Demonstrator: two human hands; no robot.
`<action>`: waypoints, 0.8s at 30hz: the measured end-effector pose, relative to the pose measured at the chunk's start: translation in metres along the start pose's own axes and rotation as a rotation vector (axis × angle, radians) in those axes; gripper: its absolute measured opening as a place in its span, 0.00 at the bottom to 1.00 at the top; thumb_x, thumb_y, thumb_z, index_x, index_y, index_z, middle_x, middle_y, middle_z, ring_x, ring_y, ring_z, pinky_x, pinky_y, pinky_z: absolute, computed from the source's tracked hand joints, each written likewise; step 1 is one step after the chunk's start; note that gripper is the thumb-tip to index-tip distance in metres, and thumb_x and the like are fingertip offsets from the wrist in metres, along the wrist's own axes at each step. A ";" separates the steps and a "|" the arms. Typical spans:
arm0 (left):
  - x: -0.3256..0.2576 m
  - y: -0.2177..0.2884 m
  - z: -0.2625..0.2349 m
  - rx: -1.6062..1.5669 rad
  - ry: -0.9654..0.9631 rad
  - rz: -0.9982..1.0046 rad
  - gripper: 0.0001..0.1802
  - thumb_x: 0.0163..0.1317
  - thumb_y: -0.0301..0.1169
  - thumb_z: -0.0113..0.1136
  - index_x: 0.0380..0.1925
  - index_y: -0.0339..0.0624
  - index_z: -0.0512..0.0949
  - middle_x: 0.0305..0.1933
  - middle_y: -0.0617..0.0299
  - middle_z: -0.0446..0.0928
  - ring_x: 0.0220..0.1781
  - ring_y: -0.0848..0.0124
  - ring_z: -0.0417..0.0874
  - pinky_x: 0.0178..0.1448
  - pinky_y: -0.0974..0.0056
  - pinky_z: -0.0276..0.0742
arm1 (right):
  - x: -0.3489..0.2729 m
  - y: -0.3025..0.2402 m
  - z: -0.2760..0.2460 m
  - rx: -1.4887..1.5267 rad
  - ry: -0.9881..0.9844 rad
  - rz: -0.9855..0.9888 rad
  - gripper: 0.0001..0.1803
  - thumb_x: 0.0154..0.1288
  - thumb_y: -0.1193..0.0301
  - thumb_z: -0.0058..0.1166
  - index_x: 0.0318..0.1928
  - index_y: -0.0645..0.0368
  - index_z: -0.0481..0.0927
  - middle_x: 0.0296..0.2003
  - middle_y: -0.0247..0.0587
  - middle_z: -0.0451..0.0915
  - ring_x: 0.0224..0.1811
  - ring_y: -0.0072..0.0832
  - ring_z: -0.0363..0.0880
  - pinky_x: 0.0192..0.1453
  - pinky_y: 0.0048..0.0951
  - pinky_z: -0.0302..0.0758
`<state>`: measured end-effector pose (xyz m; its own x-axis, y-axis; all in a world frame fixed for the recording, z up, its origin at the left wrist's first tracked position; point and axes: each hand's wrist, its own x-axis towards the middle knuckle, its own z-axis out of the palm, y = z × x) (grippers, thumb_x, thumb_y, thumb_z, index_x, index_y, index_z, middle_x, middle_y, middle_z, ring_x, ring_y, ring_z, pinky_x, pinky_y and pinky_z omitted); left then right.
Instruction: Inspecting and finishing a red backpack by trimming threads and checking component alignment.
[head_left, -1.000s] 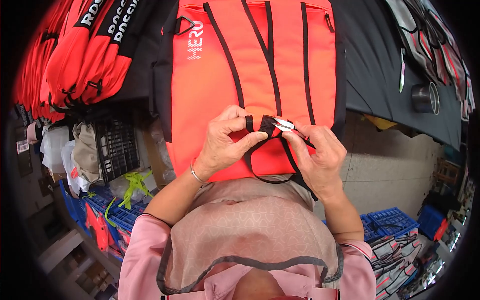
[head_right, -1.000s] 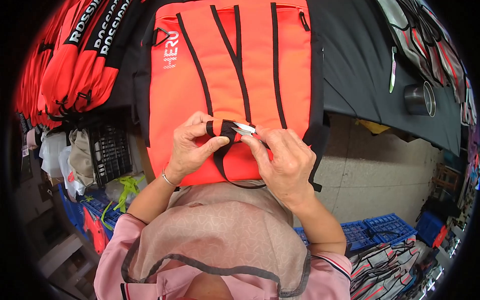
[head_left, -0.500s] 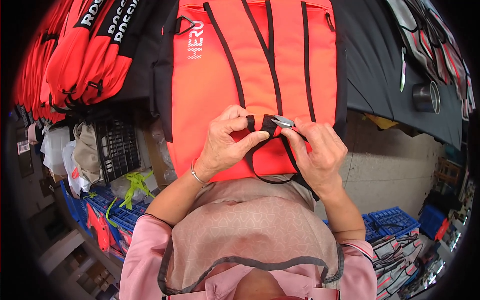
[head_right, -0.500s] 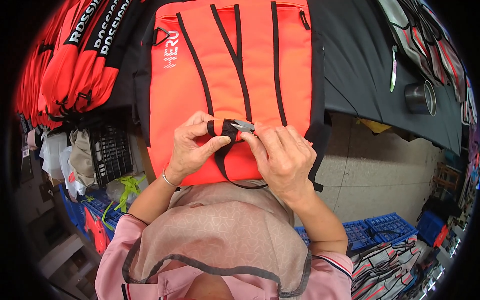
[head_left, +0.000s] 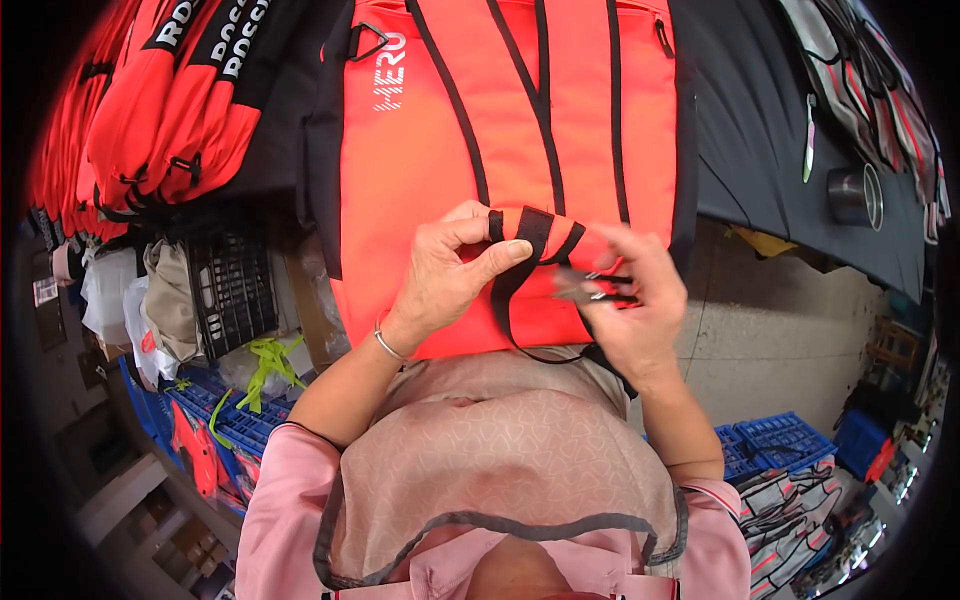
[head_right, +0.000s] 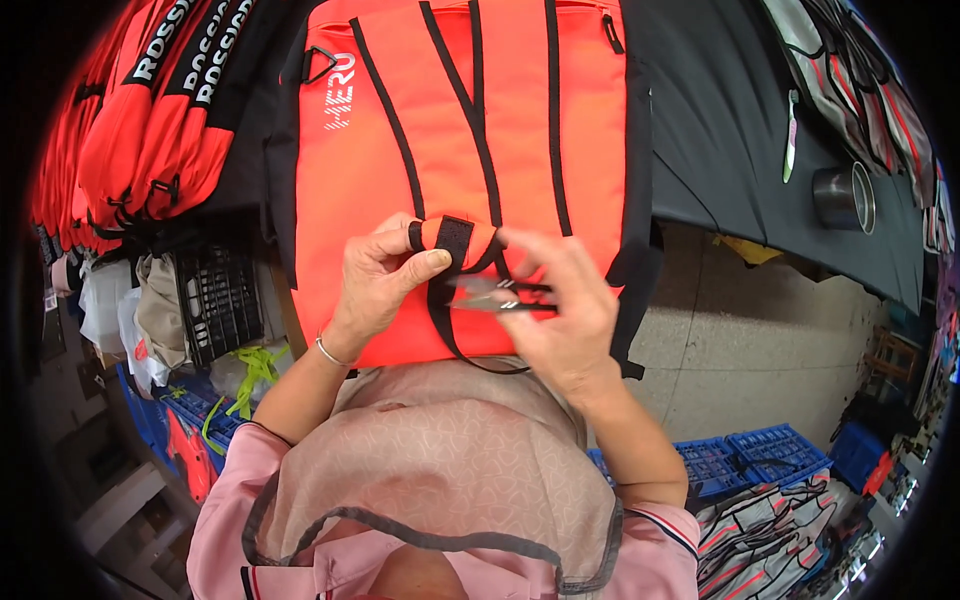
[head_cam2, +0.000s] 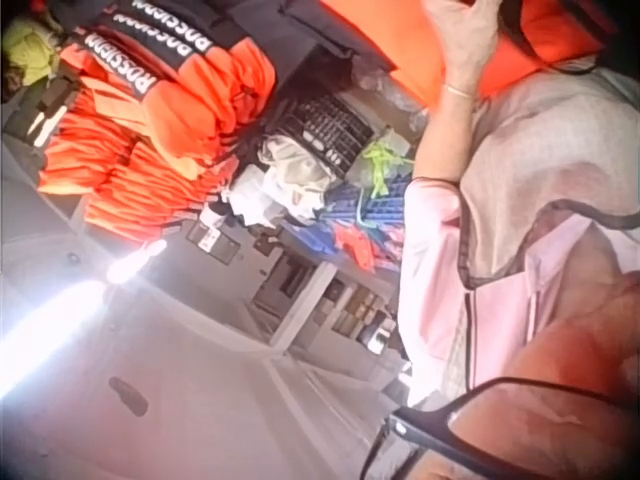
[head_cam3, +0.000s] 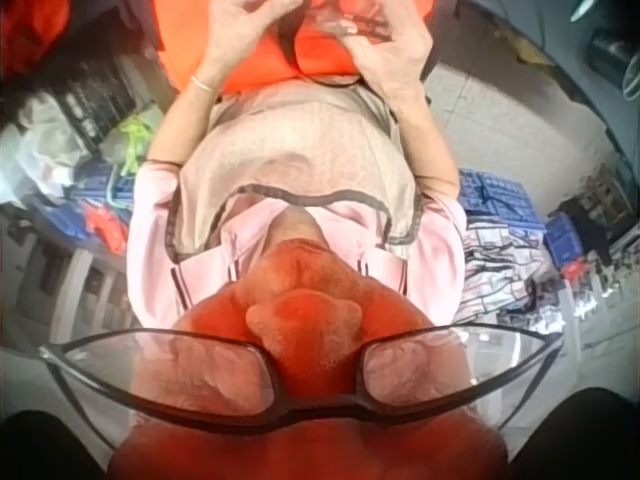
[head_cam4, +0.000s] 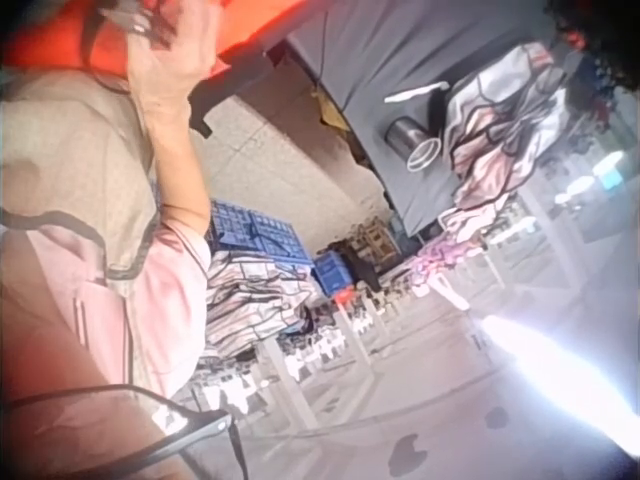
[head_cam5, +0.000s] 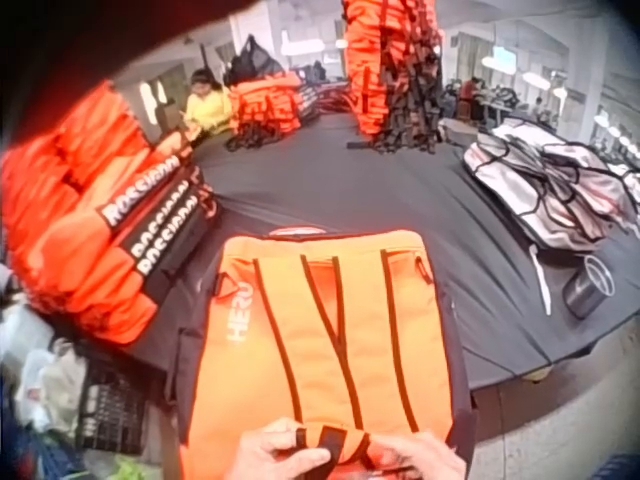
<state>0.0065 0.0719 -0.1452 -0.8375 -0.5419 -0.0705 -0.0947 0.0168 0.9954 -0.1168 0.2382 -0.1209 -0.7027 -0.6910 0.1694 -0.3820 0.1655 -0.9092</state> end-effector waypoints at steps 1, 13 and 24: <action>0.000 0.001 0.001 -0.001 -0.003 -0.001 0.10 0.59 0.29 0.71 0.41 0.40 0.87 0.33 0.64 0.78 0.38 0.76 0.76 0.45 0.69 0.73 | 0.001 0.001 0.004 -0.109 0.008 -0.193 0.26 0.44 0.81 0.72 0.49 0.58 0.82 0.31 0.39 0.78 0.28 0.26 0.81 0.28 0.27 0.79; -0.002 0.000 0.003 -0.037 0.007 -0.065 0.09 0.58 0.25 0.71 0.39 0.37 0.87 0.33 0.65 0.77 0.37 0.78 0.75 0.42 0.70 0.72 | 0.002 0.024 0.032 -0.500 0.170 -0.575 0.17 0.42 0.78 0.63 0.39 0.62 0.82 0.23 0.35 0.74 0.20 0.28 0.74 0.24 0.27 0.70; 0.000 -0.003 0.005 -0.016 0.041 -0.006 0.09 0.59 0.28 0.70 0.39 0.37 0.87 0.30 0.65 0.76 0.35 0.78 0.73 0.40 0.70 0.71 | -0.007 0.015 -0.002 0.004 0.064 -0.168 0.13 0.50 0.86 0.66 0.37 0.63 0.80 0.27 0.37 0.75 0.26 0.20 0.76 0.25 0.22 0.70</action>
<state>0.0040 0.0756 -0.1489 -0.8140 -0.5762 -0.0738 -0.0907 0.0006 0.9959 -0.1189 0.2468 -0.1351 -0.6661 -0.6621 0.3433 -0.4949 0.0481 -0.8676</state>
